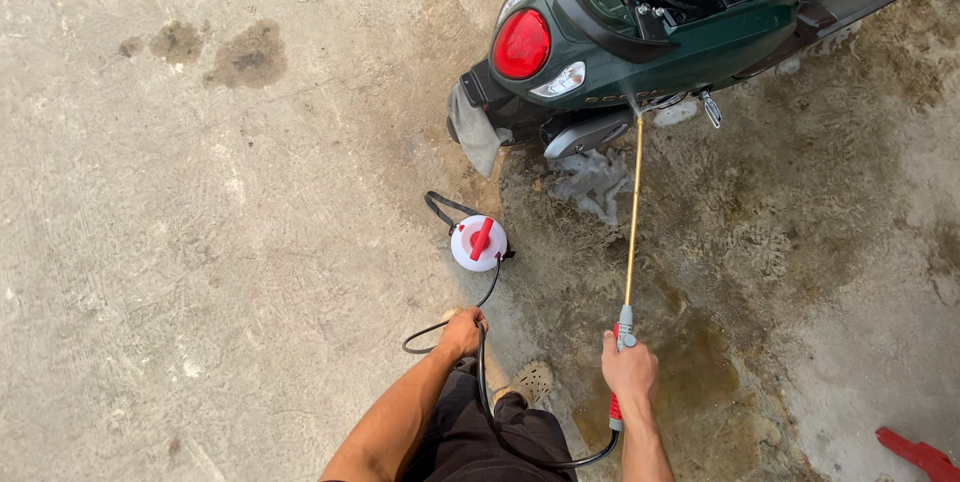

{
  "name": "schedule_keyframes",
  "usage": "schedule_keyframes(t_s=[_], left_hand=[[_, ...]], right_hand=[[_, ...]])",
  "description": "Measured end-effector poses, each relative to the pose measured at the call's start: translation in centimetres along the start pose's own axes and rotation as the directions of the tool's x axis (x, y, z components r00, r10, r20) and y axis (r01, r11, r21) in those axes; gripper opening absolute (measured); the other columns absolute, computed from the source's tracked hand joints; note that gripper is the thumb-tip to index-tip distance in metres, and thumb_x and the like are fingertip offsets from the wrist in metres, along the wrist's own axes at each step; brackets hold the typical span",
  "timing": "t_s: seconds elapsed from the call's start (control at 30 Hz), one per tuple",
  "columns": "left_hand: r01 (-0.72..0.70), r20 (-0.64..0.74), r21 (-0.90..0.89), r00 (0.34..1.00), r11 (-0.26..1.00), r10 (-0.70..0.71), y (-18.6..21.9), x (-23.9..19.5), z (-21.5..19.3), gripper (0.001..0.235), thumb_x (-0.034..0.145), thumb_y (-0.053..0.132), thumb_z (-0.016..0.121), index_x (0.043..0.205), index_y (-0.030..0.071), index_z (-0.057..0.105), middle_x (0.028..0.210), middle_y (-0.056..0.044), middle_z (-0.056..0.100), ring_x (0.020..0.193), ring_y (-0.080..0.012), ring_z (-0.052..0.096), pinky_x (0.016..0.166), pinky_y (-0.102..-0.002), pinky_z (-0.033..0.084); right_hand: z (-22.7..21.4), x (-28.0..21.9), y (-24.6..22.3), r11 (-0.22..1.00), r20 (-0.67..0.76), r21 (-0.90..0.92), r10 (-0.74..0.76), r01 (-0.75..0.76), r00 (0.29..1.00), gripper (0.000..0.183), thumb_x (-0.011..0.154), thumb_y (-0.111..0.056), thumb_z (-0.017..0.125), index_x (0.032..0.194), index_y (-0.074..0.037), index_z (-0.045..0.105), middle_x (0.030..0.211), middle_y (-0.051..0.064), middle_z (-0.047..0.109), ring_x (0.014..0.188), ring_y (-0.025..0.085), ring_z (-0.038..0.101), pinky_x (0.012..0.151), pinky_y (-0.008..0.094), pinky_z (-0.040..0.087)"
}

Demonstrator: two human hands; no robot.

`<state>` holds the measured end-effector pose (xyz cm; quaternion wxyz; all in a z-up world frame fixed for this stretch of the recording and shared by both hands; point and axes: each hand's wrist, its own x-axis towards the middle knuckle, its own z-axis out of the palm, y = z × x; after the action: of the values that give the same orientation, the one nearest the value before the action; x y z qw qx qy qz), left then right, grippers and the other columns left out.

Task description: The person uses a handheld pressure sprayer to clean a green scooter. They systematically spray the under-seat storage compartment, the body panels, the rear wheel, and the floorboard area, moving around the vehicle to cover different sections.

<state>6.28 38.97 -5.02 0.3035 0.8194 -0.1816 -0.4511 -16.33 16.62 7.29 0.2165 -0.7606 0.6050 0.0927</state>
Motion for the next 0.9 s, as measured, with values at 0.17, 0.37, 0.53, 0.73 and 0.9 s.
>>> schedule_keyframes(t_s=[0.17,0.37,0.53,0.73,0.9], left_hand=[[-0.001,0.023,-0.004,1.000,1.000,0.001,0.2,-0.3,0.0,0.022,0.089,0.022,0.061,0.096,0.002,0.068,0.090,-0.024,0.073,0.090,-0.0394,0.072,0.082,-0.045,0.055],[0.012,0.034,-0.055,0.999,0.998,-0.010,1.2,-0.8,-0.2,0.023,0.090,0.023,0.060,0.096,0.002,0.067,0.087,-0.023,0.073,0.088,-0.0381,0.073,0.081,-0.044,0.055],[-0.015,0.037,-0.064,0.999,0.998,0.017,2.2,-0.6,0.0,0.024,0.090,0.023,0.060,0.098,0.002,0.067,0.089,-0.025,0.072,0.091,-0.0405,0.071,0.084,-0.045,0.055],[-0.093,0.004,-0.028,0.996,0.995,0.094,2.8,-0.3,0.4,0.024,0.089,0.023,0.060,0.095,0.002,0.069,0.093,-0.026,0.073,0.096,-0.0428,0.070,0.087,-0.047,0.054],[-0.081,0.001,-0.005,0.997,0.997,0.081,3.0,-0.5,0.0,0.024,0.089,0.023,0.059,0.096,0.003,0.069,0.094,-0.025,0.073,0.097,-0.0427,0.070,0.089,-0.047,0.054]], right_hand=[[-1.1,-2.0,-1.8,1.000,0.141,0.004,0.018,-0.019,0.990,0.049,0.090,-0.050,0.060,0.089,-0.004,0.076,0.085,0.024,0.075,0.084,0.044,0.073,0.078,0.054,0.058],[-1.6,-1.2,-2.1,1.000,0.064,-0.001,-0.016,0.016,0.998,0.052,0.092,-0.052,0.060,0.090,-0.004,0.078,0.087,0.025,0.075,0.088,0.046,0.071,0.083,0.055,0.056],[-2.8,-1.3,-2.9,1.000,0.103,-0.006,0.023,-0.022,0.994,0.050,0.091,-0.053,0.060,0.093,-0.005,0.078,0.088,0.025,0.074,0.089,0.047,0.072,0.081,0.055,0.056],[-2.9,-1.2,-3.6,0.998,0.125,-0.067,0.024,-0.015,0.992,0.051,0.092,-0.054,0.059,0.095,-0.007,0.079,0.091,0.024,0.076,0.092,0.045,0.072,0.083,0.055,0.057],[-3.8,-1.1,-4.1,0.994,0.141,-0.106,-0.001,0.016,0.990,0.051,0.093,-0.054,0.058,0.096,-0.007,0.079,0.092,0.022,0.076,0.092,0.044,0.073,0.082,0.054,0.058]])
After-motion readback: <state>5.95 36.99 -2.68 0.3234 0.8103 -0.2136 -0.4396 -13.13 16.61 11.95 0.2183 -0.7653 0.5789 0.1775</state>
